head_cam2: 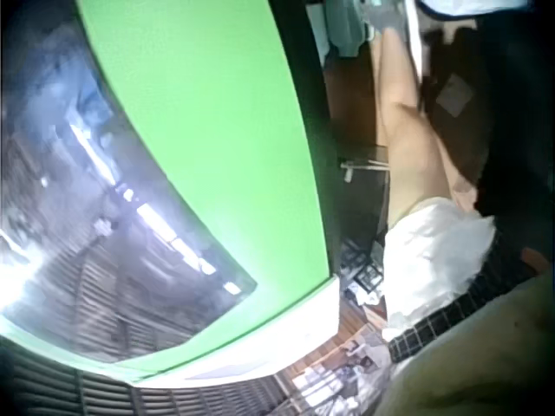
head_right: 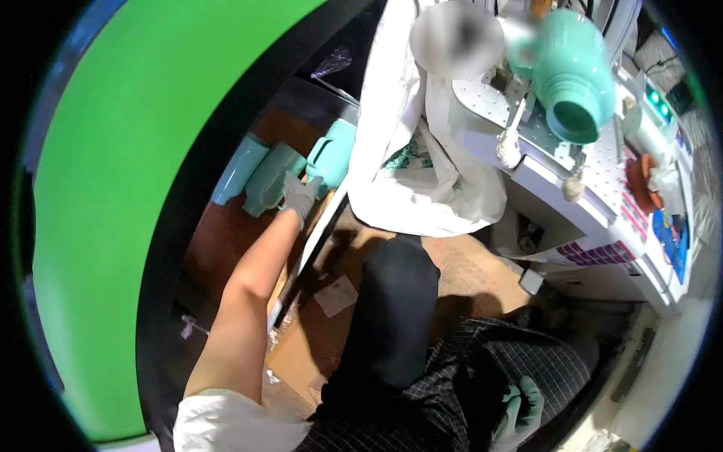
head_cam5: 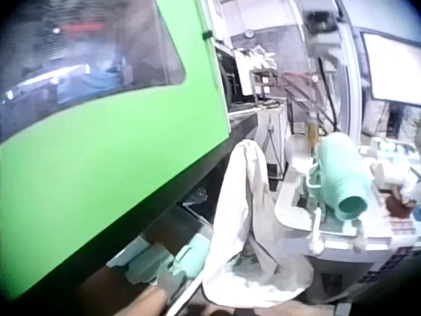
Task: The person assembles teal plastic pitchers by inserting a white plastic insert into the opening, applying a red label to the side, and attaching a yellow lid. The person handles the pitchers one at a time, placing finished units on a nearby table.
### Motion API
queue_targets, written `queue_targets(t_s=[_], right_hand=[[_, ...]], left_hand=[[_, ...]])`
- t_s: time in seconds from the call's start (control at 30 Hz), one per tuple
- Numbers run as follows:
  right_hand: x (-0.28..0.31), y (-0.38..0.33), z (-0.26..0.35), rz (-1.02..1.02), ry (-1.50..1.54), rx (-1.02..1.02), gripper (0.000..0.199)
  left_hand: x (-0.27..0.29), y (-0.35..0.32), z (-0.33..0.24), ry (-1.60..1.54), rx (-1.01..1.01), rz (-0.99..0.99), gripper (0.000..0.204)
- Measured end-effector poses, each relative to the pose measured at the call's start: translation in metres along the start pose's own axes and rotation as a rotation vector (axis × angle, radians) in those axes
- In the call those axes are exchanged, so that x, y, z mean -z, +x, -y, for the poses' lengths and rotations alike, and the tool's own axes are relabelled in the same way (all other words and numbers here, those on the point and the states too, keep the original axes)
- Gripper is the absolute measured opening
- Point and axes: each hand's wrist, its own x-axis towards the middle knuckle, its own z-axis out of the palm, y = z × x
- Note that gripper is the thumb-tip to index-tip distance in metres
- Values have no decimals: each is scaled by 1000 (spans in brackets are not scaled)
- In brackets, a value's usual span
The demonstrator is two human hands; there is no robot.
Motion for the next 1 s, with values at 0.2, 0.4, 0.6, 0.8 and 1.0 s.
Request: queue_targets(t_s=[0.2, 0.4, 0.6, 0.8, 1.0], right_hand=[[-51, -12, -21, 122, -113, -170, 24], [-46, 4, -1, 214, -88, -106, 25], [-64, 10, 21, 215, 273, -194, 34], [-87, -1, 49, 419, 629, -177, 98], [36, -37, -3, 445, 946, -788, 84]], left_hand=[[-27, 65, -36, -42, 110, 225, 87], [-8, -19, -33, 320, -202, -149, 54], [166, -207, -99, -35, -859, -318, 35], [216, -370, -164, -590, -1038, 466, 68], [179, -424, -217, -433, -1528, 926, 87]])
